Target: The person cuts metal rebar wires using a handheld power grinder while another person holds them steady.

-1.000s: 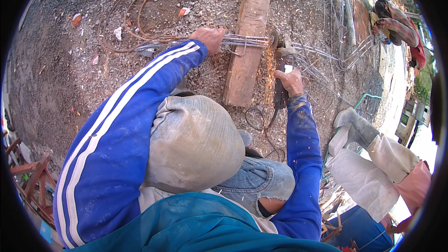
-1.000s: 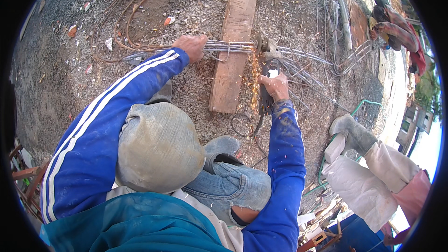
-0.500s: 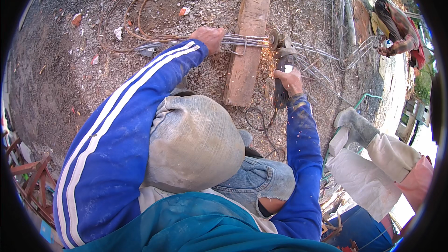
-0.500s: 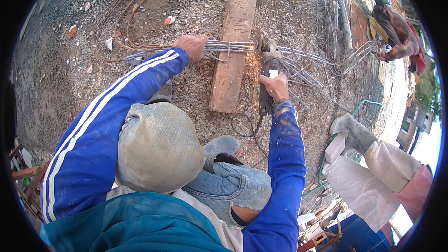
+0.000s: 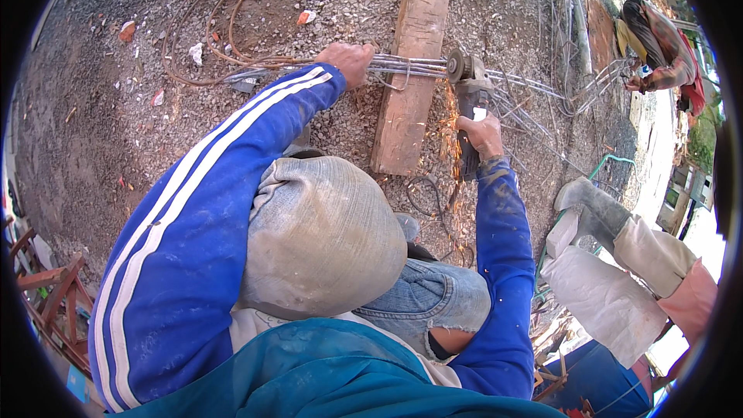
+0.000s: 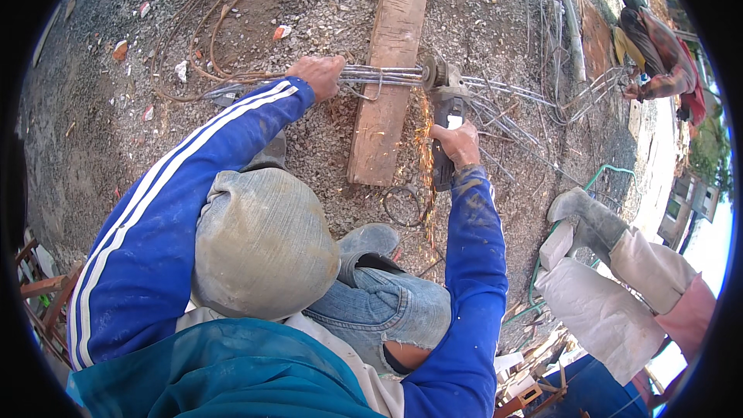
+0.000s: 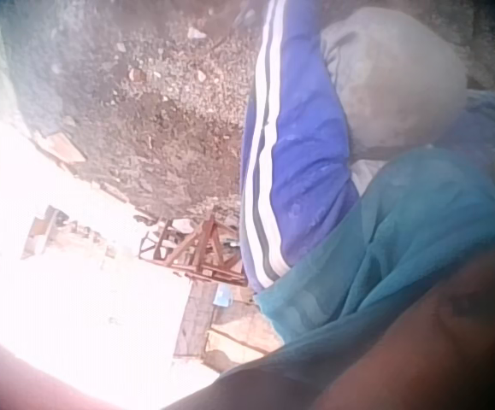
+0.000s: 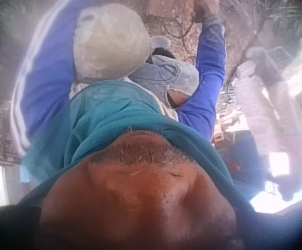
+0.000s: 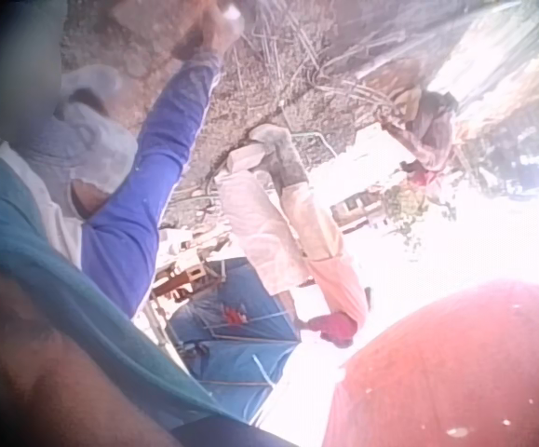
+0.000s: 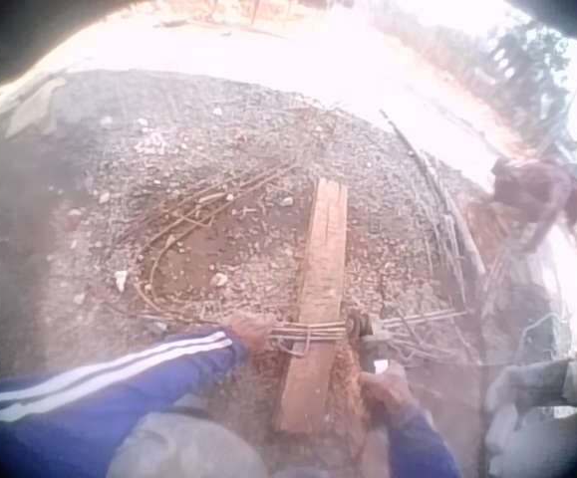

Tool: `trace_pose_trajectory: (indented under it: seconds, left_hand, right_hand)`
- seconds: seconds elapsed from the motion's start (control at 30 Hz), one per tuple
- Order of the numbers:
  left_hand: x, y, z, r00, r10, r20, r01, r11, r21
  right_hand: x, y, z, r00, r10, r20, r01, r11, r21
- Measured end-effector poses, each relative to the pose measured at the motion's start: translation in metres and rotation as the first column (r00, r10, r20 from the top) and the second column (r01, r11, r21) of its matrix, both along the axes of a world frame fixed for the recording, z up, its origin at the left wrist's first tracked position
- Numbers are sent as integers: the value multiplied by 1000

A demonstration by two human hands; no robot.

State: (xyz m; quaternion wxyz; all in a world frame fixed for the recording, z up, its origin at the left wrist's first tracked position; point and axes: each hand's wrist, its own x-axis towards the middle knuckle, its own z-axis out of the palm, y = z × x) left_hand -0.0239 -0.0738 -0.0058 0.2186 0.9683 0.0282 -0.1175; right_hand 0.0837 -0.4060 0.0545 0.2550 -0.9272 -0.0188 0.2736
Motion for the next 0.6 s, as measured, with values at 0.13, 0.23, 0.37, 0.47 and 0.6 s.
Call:
trace_pose_trajectory:
  seconds: [0.13,0.23,0.37,0.47,0.6]
  left_hand:
    - [-1,2,3,1000,5,-7,-5,1000,-7]
    - [0,1,5,1000,3,-17,-3,1000,-5]
    - [0,1,9,999,-1,-38,1,1000,-6]
    - [0,2,7,999,0,-37,-1,1000,-9]
    - [-1,2,4,1000,-2,-18,2,1000,0]
  right_hand:
    - [-4,4,3,999,-35,18,35,999,8]
    - [-2,-3,-2,999,-42,-6,42,999,12]
    - [-4,-2,-2,999,-40,-3,40,999,-9]
    - [-6,2,5,1000,-8,22,9,1000,-26]
    - [-10,4,9,1000,-24,0,24,1000,9]
